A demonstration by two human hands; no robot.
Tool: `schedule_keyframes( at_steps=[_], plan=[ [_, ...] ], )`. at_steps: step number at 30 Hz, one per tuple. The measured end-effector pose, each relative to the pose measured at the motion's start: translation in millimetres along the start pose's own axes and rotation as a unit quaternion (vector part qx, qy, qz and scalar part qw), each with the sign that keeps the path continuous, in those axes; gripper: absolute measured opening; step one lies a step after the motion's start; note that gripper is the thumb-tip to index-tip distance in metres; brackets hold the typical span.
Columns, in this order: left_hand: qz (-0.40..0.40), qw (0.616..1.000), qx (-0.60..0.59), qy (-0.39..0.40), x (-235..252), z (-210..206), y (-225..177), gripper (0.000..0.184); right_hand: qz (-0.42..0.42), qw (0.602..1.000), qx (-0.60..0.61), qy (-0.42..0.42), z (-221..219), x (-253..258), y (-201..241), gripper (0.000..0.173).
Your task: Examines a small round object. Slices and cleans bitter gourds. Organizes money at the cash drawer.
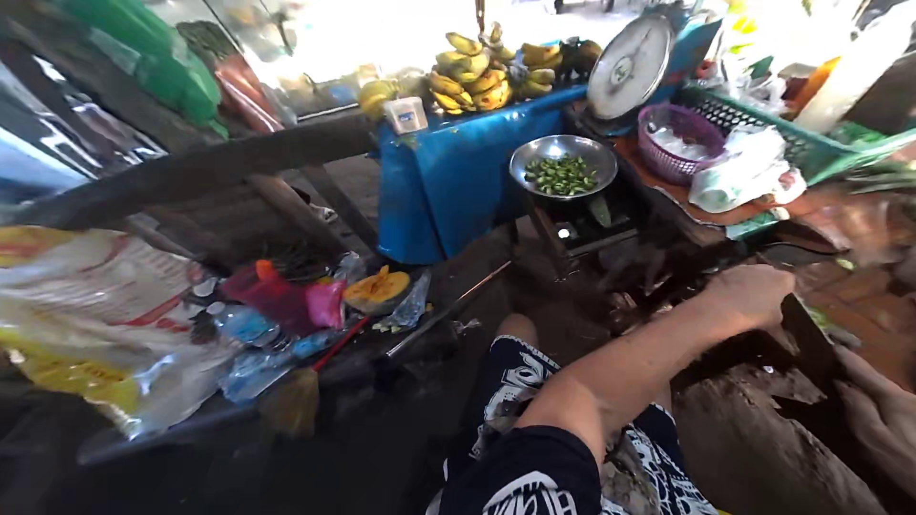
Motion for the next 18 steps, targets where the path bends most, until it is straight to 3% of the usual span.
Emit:
schedule_keyframes(
  at_steps=[4, 9, 18],
  plan=[
    [-0.007, 0.998, -0.049, -0.038, -15.3, 6.8, 6.2, 0.042, -0.016, 1.0, -0.019, -0.004, 4.4, 13.7, 14.2, 0.044],
    [-0.007, 0.999, -0.02, -0.049, -1.0, -6.2, 10.5, 0.035, -0.081, 0.993, 0.044, 0.075, -3.8, 9.7, 0.6, 0.05],
    [0.038, 0.998, 0.025, -0.041, 2.9, -6.0, 11.6, 0.033, -0.065, 0.992, 0.091, 0.056, -9.8, 7.5, 1.4, 0.048]
  ],
)
Point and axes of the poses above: each hand's wrist, its own x-axis towards the middle knuckle, its own z-axis out of the back of the hand, y = z × x, the point moved 10 cm from there along x, towards the middle knuckle, and after that the axes turned 12 degrees about -x, right-handed, at the moved point
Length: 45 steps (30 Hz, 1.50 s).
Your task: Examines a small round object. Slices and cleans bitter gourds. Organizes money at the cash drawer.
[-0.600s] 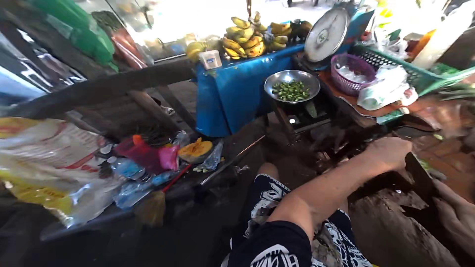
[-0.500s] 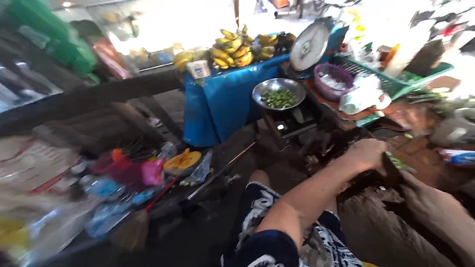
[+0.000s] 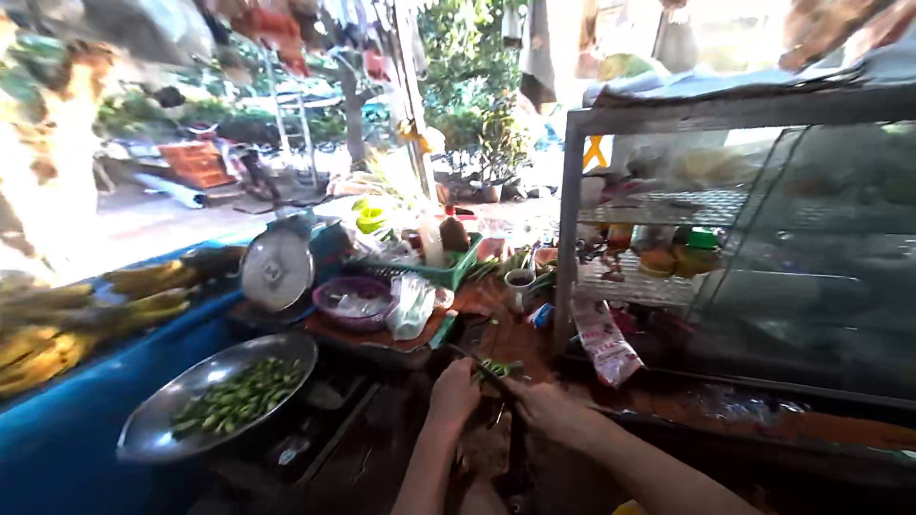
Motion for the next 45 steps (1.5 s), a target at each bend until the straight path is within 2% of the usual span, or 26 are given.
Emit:
schedule_keyframes(
  at_steps=[18, 21, 23, 27, 31, 38, 45],
  plan=[
    [0.031, 0.999, 0.007, -0.007, -4.9, 1.8, 2.1, 0.033, 0.03, 0.999, 0.024, -0.032, -10.3, -1.7, 1.6, 0.054],
    [0.03, 0.999, 0.0, -0.017, -7.4, 4.4, 0.4, 0.033, 0.043, 0.997, 0.034, -0.063, -7.6, -1.1, 0.1, 0.053],
    [0.029, 1.0, -0.002, -0.011, -9.4, 4.7, -1.2, 0.034, 0.055, 0.993, 0.052, -0.088, -5.1, -0.9, -2.2, 0.051],
    [0.038, 0.999, -0.011, 0.012, -9.5, 2.9, 1.8, 0.035, 0.061, 0.991, 0.081, -0.09, -5.2, -1.3, -3.7, 0.051],
    [0.034, 0.999, -0.016, 0.019, -3.2, 0.8, 4.6, 0.033, 0.053, 0.989, 0.044, -0.127, 2.9, -11.2, -7.3, 0.048],
    [0.04, 0.999, -0.025, 0.005, 1.7, -3.3, 8.4, 0.03, 0.046, 0.99, -0.002, -0.132, 5.2, -24.8, -7.6, 0.048],
    [0.022, 1.0, -0.014, -0.003, 1.1, -3.5, 6.1, 0.026, 0.01, 0.994, -0.069, -0.079, -5.5, -35.1, -8.0, 0.051]
  ],
)
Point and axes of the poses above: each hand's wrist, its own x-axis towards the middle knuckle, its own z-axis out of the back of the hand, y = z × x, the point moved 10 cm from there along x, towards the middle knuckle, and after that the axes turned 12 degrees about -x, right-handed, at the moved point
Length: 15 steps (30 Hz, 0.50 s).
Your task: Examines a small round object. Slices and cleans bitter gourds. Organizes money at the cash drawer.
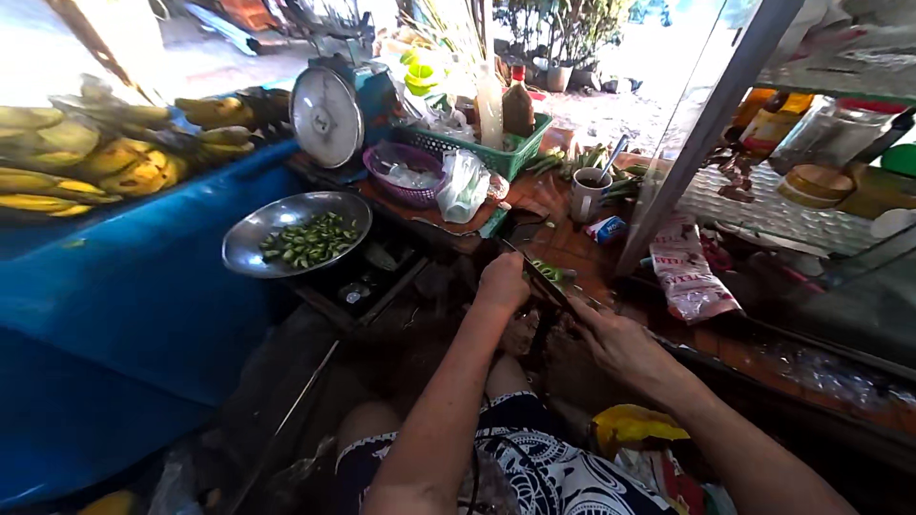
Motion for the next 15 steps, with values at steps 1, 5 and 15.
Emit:
schedule_keyframes(
  at_steps=[1, 5, 15],
  plan=[
    [-0.002, 1.0, 0.001, -0.002, 0.1, 0.3, -0.4, 0.025, 0.002, 1.0, 0.0, 0.005, 0.8, -1.3, 0.4, 0.051],
    [-0.019, 1.0, 0.009, -0.012, -2.7, 0.3, -3.2, 0.024, 0.013, 1.0, 0.013, -0.002, -0.4, -3.8, 0.9, 0.051],
    [-0.025, 1.0, -0.002, -0.014, -1.3, 1.3, -4.6, 0.024, 0.008, 0.998, -0.003, 0.07, -4.9, 30.9, 15.1, 0.049]
  ],
)
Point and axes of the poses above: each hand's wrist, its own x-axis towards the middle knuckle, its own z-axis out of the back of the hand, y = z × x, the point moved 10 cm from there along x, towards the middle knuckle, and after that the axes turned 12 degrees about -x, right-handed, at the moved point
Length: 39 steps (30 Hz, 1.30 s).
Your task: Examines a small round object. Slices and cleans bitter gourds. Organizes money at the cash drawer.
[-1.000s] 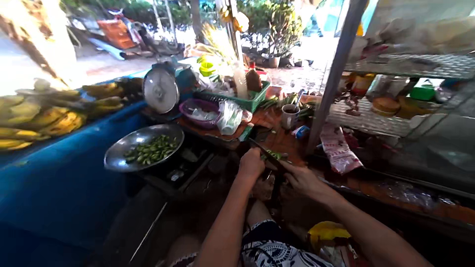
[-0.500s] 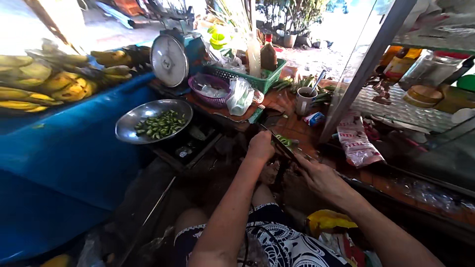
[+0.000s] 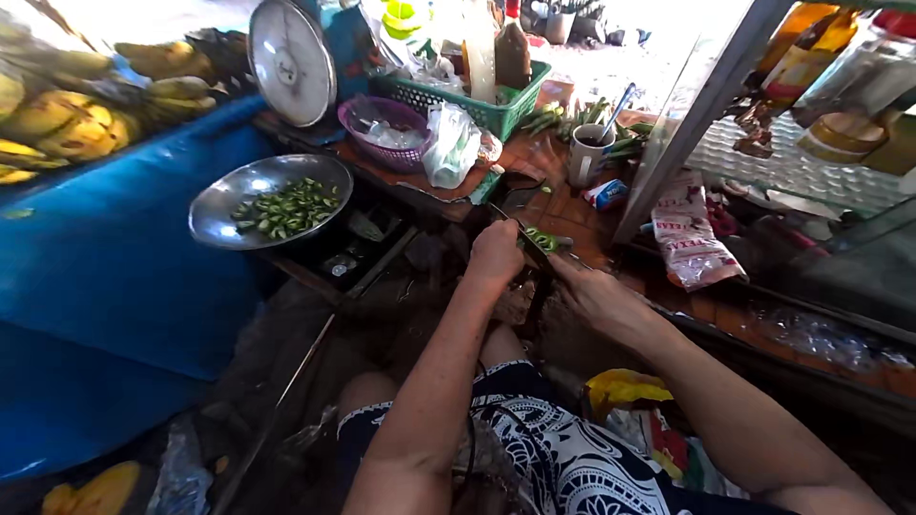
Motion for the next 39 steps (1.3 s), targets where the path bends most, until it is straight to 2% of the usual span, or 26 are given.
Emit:
schedule_keyframes(
  at_steps=[3, 10, 15, 19, 22, 28, 36, 39],
  plan=[
    [-0.007, 1.0, -0.01, 0.003, -0.8, 0.0, 1.0, 0.021, 0.002, 1.0, 0.009, 0.007, -0.4, 9.0, -0.9, 0.048],
    [-0.017, 0.999, -0.03, -0.002, -4.0, -2.3, 10.1, 0.024, 0.012, 0.984, 0.178, -0.004, -0.7, 15.4, -29.2, 0.045],
    [-0.014, 1.0, 0.003, 0.01, -1.2, -1.4, 4.2, 0.023, -0.006, 0.999, 0.05, -0.011, 6.9, 4.0, -15.8, 0.046],
    [-0.002, 1.0, 0.006, 0.027, 0.1, -0.6, 3.0, 0.025, -0.014, 0.998, -0.025, -0.056, 14.2, -17.8, -5.5, 0.047],
    [0.004, 1.0, 0.0, 0.029, -0.1, 0.3, 3.6, 0.028, -0.011, 0.997, -0.039, -0.064, 15.5, -32.9, -4.2, 0.048],
    [0.008, 1.0, -0.002, 0.026, -1.4, 0.8, 4.1, 0.021, -0.01, 0.998, -0.042, -0.036, 9.6, -40.4, -6.2, 0.047],
    [-0.013, 1.0, -0.006, 0.012, -0.5, 2.4, 4.7, 0.021, -0.023, 0.999, -0.037, 0.011, 2.0, 0.4, 3.4, 0.05],
    [-0.042, 0.998, -0.034, -0.018, -11.9, 3.4, -0.4, 0.021, -0.014, 1.0, -0.017, 0.003, 2.8, 7.9, 0.9, 0.05]
  ],
)
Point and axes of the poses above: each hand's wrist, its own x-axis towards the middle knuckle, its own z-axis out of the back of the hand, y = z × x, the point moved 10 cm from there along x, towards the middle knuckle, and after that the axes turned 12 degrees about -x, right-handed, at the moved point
